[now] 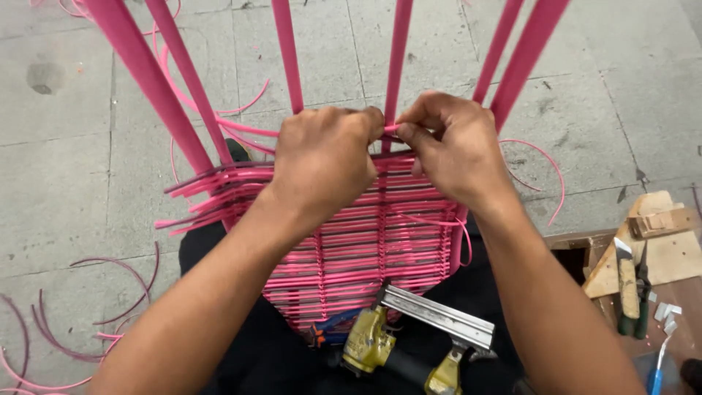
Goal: Weaving pink plastic strips onto a chair frame and securing them with a staple gun.
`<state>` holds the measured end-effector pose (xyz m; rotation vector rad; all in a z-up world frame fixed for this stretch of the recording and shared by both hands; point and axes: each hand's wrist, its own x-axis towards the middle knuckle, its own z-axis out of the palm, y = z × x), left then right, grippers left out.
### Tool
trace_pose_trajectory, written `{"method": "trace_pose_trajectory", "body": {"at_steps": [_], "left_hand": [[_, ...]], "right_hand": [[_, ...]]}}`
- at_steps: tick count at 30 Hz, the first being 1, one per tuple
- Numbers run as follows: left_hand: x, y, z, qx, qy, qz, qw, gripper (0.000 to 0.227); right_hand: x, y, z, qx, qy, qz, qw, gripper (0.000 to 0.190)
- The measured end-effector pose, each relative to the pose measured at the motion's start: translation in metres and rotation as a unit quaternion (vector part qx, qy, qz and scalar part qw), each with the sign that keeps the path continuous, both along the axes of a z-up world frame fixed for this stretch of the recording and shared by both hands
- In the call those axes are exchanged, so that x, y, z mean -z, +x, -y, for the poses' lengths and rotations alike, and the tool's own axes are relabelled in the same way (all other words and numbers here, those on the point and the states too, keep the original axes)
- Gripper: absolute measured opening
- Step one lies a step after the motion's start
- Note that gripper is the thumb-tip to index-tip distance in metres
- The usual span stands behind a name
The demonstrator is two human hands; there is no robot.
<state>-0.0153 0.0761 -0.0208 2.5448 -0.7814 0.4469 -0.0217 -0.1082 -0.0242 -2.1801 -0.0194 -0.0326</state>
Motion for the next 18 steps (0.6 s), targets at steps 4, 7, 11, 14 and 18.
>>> {"method": "trace_pose_trajectory", "body": {"at_steps": [4, 7, 11, 14, 18], "left_hand": [[-0.001, -0.020, -0.005, 0.014, -0.001, 0.021, 1.000, 0.018], [-0.013, -0.051, -0.014, 0.042, -0.029, 0.048, 0.998, 0.012], [-0.041, -0.104, -0.024, 0.145, -0.098, 0.073, 0.982, 0.022], [-0.073, -0.137, -0.030, 0.173, -0.114, 0.057, 0.977, 0.022], [-0.091, -0.178, -0.052, 0.168, -0.105, 0.028, 0.980, 0.023]], "right_hand": [[0.015, -0.025, 0.014, -0.047, 0.056, 0.026, 0.997, 0.006], [0.008, -0.073, 0.026, -0.072, 0.089, 0.096, 0.989, 0.010], [-0.005, -0.139, 0.024, -0.043, -0.024, 0.034, 0.998, 0.010], [0.036, -0.177, 0.020, -0.099, -0.037, -0.041, 0.994, 0.015], [0.183, -0.227, -0.016, -0.196, -0.527, 0.150, 0.813, 0.022]]}}
